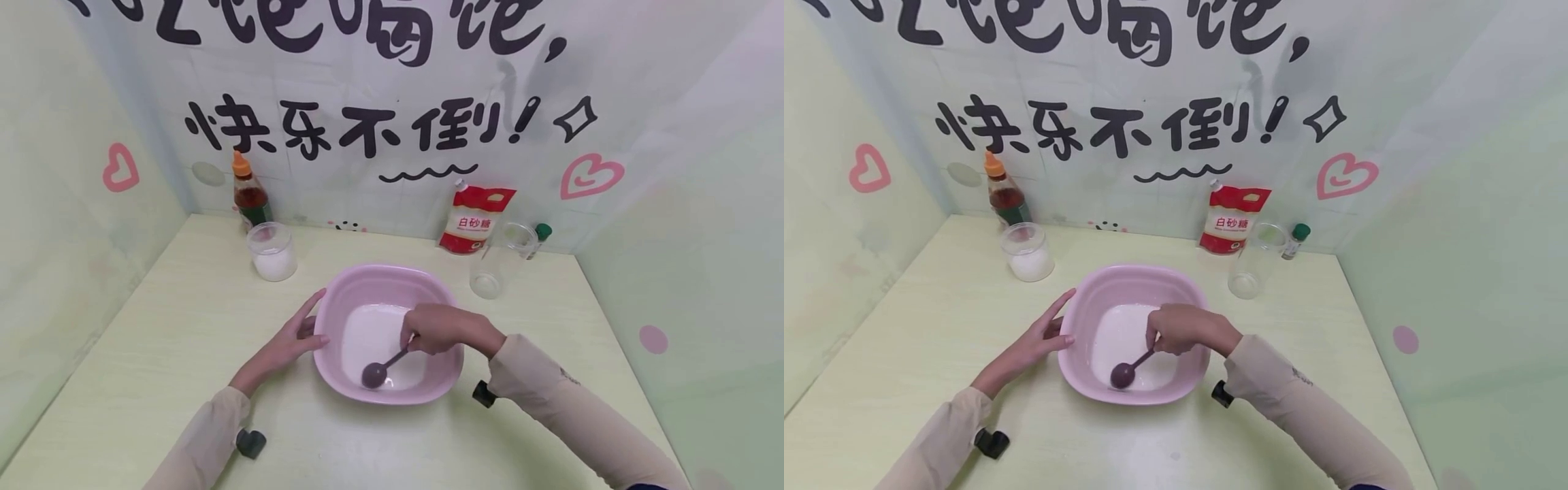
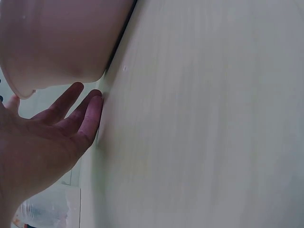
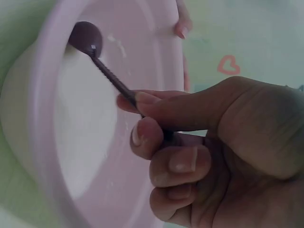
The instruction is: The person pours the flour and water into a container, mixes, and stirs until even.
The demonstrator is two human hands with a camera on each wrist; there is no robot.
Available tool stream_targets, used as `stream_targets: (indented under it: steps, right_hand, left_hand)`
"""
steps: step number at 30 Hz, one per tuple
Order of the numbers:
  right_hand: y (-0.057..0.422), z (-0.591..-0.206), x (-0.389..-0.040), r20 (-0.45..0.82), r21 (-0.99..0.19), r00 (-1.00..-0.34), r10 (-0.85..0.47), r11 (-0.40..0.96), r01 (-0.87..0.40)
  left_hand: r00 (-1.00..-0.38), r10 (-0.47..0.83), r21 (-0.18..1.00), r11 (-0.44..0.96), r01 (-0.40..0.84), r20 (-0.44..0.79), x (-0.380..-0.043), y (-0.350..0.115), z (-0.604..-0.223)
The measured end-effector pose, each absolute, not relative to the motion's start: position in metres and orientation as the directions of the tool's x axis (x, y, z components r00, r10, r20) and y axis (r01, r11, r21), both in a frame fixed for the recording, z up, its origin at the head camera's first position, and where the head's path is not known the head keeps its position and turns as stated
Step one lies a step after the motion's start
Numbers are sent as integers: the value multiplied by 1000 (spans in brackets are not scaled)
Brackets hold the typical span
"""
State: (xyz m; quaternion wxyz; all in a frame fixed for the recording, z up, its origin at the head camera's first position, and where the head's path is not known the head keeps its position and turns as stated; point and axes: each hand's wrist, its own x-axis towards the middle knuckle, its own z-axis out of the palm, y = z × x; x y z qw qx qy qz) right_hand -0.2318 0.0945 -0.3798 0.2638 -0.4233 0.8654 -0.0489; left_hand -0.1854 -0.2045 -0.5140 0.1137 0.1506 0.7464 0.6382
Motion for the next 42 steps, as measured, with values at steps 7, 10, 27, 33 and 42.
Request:
stream_targets:
  steps: [7,10,27,33,42]
  right_hand:
    - [127,-356,-240,-542,-217,-666,-513,851,-479]
    - [132,-352,-251,-500,-158,-739,-451,887,-434]
    - [74,-392,-272,-202,-249,-606,-769,639,-728]
    - [73,-391,-243,-262,-311,-507,-821,569,-761]
    - [114,-369,-241,-460,-223,-607,-648,746,-627]
  left_hand:
    - [-928,374,985,158,75,10,-185,-204,-512]
    - [-926,378,983,162,84,17,-185,-204,-512]
    - [-921,387,986,134,102,43,-186,-205,-514]
    - [-927,372,981,159,114,47,-186,-205,-514]
    - [-925,378,982,160,100,32,-186,-204,-513]
